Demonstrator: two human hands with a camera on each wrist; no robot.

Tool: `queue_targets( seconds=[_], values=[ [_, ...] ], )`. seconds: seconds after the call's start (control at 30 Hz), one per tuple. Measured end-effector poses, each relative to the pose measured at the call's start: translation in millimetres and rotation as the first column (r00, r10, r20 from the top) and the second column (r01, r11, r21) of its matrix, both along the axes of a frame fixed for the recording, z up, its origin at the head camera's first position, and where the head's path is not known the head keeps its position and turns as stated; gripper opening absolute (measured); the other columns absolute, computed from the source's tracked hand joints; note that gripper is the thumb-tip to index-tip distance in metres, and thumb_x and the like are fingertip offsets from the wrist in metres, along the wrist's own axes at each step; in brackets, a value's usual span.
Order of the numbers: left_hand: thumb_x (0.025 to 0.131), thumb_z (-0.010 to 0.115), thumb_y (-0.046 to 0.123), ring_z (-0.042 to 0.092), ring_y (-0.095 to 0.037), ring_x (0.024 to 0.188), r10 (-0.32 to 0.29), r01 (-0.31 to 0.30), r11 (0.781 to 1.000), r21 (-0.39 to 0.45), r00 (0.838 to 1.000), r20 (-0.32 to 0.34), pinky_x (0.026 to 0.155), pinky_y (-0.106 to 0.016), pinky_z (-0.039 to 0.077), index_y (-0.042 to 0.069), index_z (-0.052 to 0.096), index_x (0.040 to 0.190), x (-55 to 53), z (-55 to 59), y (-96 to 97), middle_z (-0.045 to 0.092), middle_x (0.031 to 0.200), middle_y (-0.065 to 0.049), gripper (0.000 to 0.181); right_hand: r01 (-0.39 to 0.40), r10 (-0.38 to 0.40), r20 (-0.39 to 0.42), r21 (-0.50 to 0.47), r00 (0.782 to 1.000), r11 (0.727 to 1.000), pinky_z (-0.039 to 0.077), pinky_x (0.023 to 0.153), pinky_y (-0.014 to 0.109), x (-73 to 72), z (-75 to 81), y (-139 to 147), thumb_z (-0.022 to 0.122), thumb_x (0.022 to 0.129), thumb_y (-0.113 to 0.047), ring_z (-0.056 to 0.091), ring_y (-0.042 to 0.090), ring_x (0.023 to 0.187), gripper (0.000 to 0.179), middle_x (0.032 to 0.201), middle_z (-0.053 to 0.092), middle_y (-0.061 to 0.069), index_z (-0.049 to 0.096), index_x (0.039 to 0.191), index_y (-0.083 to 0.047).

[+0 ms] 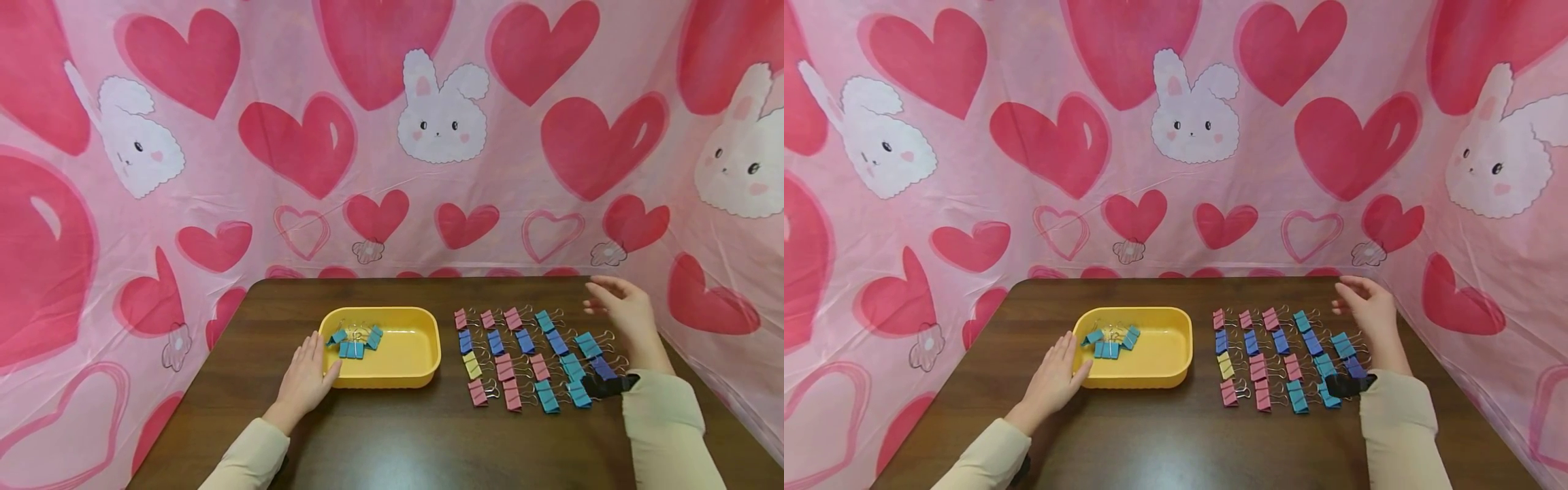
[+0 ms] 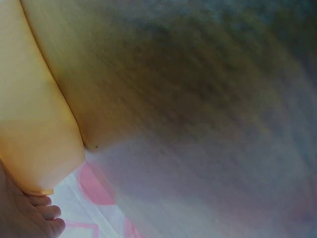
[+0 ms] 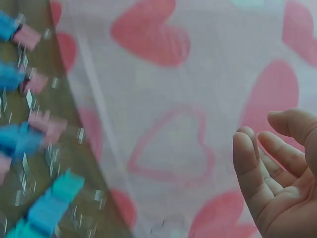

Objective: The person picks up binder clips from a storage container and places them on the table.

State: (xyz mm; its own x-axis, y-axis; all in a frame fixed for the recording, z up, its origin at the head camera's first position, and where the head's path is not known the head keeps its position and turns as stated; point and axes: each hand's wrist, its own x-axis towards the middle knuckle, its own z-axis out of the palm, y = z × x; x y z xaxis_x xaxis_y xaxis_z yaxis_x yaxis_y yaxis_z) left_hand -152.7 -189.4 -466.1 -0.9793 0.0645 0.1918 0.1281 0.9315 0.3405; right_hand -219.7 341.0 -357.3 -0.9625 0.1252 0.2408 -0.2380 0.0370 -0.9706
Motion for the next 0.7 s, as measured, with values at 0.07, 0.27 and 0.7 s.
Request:
queue_targets(
  seconds=[0.07, 0.27, 0.7],
  values=[
    [0.092, 0.048, 0.042, 0.02, -0.039, 0.133, 0.002, -0.002, 1.0, -0.002, 1.0, 0.002, 0.107, -0.05, 0.016, -0.009, 0.028, 0.139, -0.6, -0.3, 0.2, 0.024, 0.145, -0.026, 0.072, -0.016, 0.017, -0.026, 0.028, 1.0, 0.999, 0.052, 0.054, 0.022, -5.9, 9.2, -15, 0.063, 0.088, -0.011, 0.064, 0.008, 0.059, 0.012, 0.079, 0.066, -0.011, 0.063, 0.094, -0.022],
    [0.092, 0.048, 0.042, 0.02, -0.039, 0.133, -0.002, 0.002, 1.0, -0.002, 1.0, -0.002, 0.107, -0.049, 0.016, -0.009, 0.028, 0.139, -1.4, -0.4, 0.9, 0.024, 0.145, -0.026, 0.072, -0.07, 0.085, -0.092, 0.161, 0.992, 0.984, 0.053, 0.056, 0.024, -20.7, 23.2, -59, 0.059, 0.089, -0.008, 0.063, 0.009, 0.06, 0.012, 0.081, 0.064, -0.012, 0.06, 0.1, -0.014],
    [0.092, 0.048, 0.042, 0.022, -0.039, 0.132, -0.006, 0.006, 1.0, -0.016, 1.0, -0.019, 0.107, -0.049, 0.017, -0.01, 0.029, 0.139, -1.6, -1.9, -0.2, 0.025, 0.144, -0.026, 0.072, -0.194, 0.222, -0.057, 0.307, 0.973, 0.932, 0.055, 0.06, 0.032, -37.2, 37.2, -143, 0.059, 0.09, -0.011, 0.062, 0.011, 0.062, 0.038, 0.109, 0.056, 0.029, 0.051, 0.12, 0.011]
  ],
)
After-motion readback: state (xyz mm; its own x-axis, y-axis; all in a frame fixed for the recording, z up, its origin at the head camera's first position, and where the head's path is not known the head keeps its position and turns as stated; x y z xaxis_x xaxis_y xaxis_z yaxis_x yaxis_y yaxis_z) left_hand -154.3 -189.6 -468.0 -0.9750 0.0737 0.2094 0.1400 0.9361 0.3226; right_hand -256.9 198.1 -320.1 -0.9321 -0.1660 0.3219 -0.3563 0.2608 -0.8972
